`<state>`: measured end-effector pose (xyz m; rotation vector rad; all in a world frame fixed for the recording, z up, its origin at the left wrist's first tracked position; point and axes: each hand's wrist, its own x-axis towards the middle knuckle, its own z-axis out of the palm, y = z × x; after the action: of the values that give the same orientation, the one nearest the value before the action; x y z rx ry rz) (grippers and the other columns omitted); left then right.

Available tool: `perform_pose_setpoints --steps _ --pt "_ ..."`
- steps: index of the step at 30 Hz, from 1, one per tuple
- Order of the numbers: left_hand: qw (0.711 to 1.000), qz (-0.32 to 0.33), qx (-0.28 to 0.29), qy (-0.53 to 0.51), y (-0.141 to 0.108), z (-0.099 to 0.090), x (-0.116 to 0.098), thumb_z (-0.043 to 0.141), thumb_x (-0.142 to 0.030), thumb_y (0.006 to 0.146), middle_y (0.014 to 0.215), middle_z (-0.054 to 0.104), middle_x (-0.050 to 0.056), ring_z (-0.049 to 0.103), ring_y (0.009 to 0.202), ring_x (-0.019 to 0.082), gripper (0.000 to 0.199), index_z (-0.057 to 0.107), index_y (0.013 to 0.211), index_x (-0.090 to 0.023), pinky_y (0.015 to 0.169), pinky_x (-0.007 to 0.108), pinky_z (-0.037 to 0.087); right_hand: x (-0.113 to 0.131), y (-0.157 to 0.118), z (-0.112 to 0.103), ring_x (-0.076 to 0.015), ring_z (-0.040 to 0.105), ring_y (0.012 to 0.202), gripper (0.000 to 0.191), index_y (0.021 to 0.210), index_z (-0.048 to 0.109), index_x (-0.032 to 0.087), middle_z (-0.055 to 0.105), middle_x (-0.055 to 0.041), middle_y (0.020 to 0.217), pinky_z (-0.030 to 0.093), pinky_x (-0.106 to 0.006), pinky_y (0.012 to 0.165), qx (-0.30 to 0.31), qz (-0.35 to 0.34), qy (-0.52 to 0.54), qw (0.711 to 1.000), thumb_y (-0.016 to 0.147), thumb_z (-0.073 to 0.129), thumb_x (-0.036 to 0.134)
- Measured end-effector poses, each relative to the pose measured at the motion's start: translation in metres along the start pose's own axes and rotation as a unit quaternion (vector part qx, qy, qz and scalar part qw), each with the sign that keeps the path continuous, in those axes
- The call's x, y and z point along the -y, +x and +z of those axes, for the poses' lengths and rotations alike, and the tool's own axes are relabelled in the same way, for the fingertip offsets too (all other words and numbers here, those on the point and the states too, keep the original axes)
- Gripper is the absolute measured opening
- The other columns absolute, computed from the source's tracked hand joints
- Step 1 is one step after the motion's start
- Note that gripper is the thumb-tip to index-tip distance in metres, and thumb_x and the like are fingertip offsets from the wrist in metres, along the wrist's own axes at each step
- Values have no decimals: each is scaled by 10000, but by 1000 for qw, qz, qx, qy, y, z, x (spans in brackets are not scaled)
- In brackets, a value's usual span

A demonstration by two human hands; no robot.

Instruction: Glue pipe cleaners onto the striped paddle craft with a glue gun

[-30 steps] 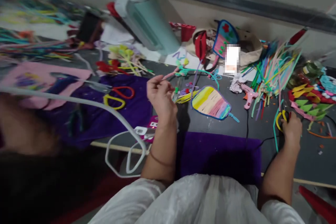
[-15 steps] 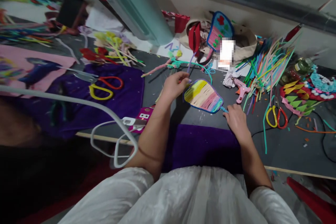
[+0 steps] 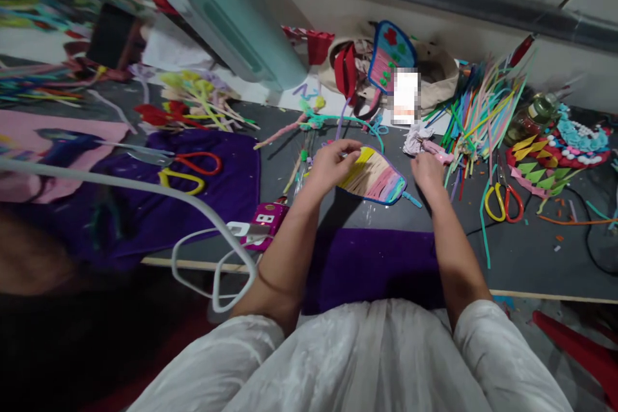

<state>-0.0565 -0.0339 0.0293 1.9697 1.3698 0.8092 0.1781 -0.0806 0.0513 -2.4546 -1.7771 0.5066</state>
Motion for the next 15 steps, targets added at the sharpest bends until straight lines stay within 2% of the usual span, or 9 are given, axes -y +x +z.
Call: perform_pose_setpoints --steps 1,3,5,7,8,10,11,13,15 --pt "1000 -5 -9 2 -3 -5 6 573 -240 912 1132 791 101 710 1033 249 277 769 1096 -172 936 355 543 -15 -6 -9 -268 720 1040 387 1104 770 133 786 -174 1115 492 -334 851 -16 4 7 1000 1042 428 301" --pt "1000 -17 -25 7 -7 -13 15 569 -260 918 1130 787 108 712 1013 248 292 762 1114 -161 904 357 547 -54 -24 -29 -278 709 943 399 1087 766 146 779 -159 1030 496 -360 813 -124 45 33 991 1032 414 326" --pt "999 -25 -33 20 -9 -17 20 569 -262 917 1144 781 110 711 1009 250 294 758 1119 -163 889 362 551 -96 -47 -47 -318 691 927 366 1110 756 141 758 -170 974 487 -410 818 -235 115 10 965 990 459 318" --pt "998 -18 -35 39 -8 -15 20 576 -249 912 1155 772 109 705 1039 262 283 755 1118 -175 928 386 551 -127 -70 -58 -353 685 956 341 1130 747 133 741 -193 980 478 -449 828 -285 190 -27 939 949 483 250" --pt "998 -10 -36 51 -7 -11 19 583 -240 908 1156 767 111 698 1068 274 276 754 1116 -182 966 406 544 -135 -80 -60 -363 682 1013 366 1195 726 134 735 -213 1062 478 -453 833 -301 200 -41 932 925 488 198" --pt "996 10 -42 77 -5 -2 15 607 -224 891 1168 752 120 674 1138 306 260 753 1105 -192 1045 451 515 -132 -93 -56 -370 641 1178 486 1396 615 128 662 -260 1313 477 -435 847 -331 145 -48 931 922 519 178" --pt "995 17 -50 86 -3 2 12 613 -222 890 1187 745 121 660 1173 318 255 749 1105 -200 1078 468 495 -123 -97 -49 -349 641 1181 478 1417 596 137 664 -246 1331 476 -413 846 -322 101 -37 941 948 524 197" --pt "994 18 -66 82 -1 9 8 616 -221 899 1211 738 122 649 1200 325 237 736 1103 -208 1103 479 476 -93 -99 -31 -299 692 1030 314 1221 695 168 755 -159 1114 469 -380 820 -231 27 -25 972 1044 457 271" --pt "994 11 -89 59 0 10 5 616 -224 913 1187 739 120 663 1174 316 204 719 1089 -208 1083 464 485 -61 -95 -10 -267 700 979 328 1106 726 198 764 -116 1080 455 -348 771 -112 -57 -50 991 1088 439 356"
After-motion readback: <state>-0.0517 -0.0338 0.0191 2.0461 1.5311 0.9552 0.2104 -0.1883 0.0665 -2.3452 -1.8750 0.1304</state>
